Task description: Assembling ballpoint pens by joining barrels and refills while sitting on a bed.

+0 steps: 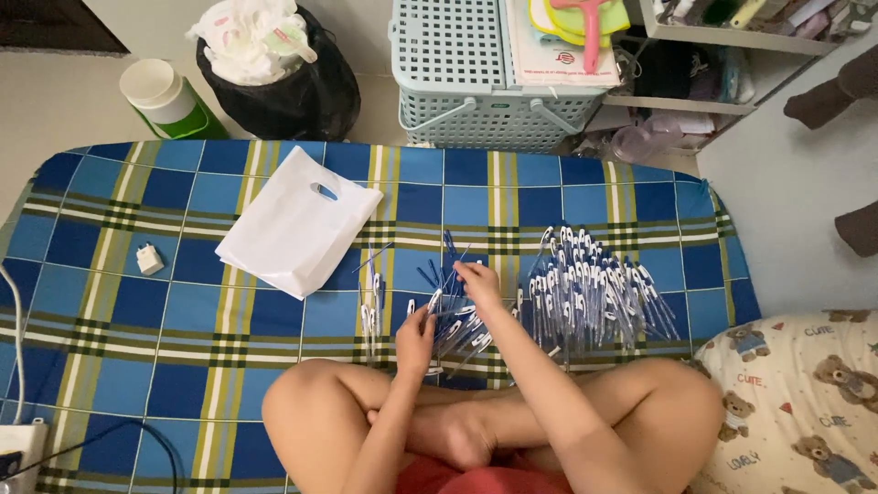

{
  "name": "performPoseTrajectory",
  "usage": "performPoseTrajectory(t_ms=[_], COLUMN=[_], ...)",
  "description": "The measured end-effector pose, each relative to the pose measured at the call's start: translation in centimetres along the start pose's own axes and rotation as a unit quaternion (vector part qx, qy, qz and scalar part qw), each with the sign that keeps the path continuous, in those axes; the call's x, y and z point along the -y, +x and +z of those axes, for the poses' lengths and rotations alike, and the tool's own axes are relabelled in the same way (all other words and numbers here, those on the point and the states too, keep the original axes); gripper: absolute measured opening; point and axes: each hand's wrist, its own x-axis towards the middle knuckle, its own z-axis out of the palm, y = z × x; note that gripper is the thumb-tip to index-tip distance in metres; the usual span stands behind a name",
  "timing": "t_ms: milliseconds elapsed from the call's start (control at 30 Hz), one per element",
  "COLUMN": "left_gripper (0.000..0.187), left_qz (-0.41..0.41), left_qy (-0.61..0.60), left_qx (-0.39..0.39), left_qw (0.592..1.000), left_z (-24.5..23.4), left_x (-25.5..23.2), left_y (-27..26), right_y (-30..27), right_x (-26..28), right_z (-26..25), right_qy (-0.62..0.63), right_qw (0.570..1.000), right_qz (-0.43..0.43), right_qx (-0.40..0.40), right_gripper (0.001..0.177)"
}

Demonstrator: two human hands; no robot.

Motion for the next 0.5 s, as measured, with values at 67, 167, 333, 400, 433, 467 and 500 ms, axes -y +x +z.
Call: performPoseTrajectory(t_ms=[67, 167, 333, 400, 433, 467, 500], left_gripper=[0.035, 0.035, 0.037, 0.038, 0.038, 0.039, 0.04], left_qz=[0.003, 0.008, 0.005, 0.003, 0.002, -0.007, -0.016], left_qy=[0.005, 0.006, -0.019, -0.013, -0.014, -0.023, -0.031], left_qx=[0.002, 0.005, 0.014, 0.014, 0.014, 0.011, 0.009], left_qw=[1.0, 1.0, 1.0, 1.0, 1.0, 1.0, 0.999], left_z=[-0.2, -0.2, -0.4, -0.3, -0.3, -0.4, -0.5], left_x=[-0.6, -1.0, -1.0, -0.7, -1.0, -1.3, -1.6], left_y=[-0.3, -0.5, -0.6, -0.3, -0.5, -0.6, -0.8], right_y=[-0.4, -0.7, -2.7, -3.5, -4.0, -4.4, -4.9], right_x=[0.2, 0.2, 1.6, 2.2, 2.7, 3.3, 3.9], right_z=[0.0, -0.1, 0.2, 0.4, 0.3, 0.3, 0.3], right_qy=[-0.007, -0.015, -0.027, -0.098, -0.099, -0.139, -0.179], right_qw=[1.0, 0.999, 0.997, 0.988, 0.988, 0.979, 0.966], right_qz=[-0.01, -0.027, -0.055, -0.085, -0.085, -0.092, -0.1], right_qx=[0.008, 0.021, 0.043, 0.08, 0.08, 0.118, 0.155], right_gripper=[0.031, 0.032, 0.033, 0.031, 0.031, 0.031, 0.031])
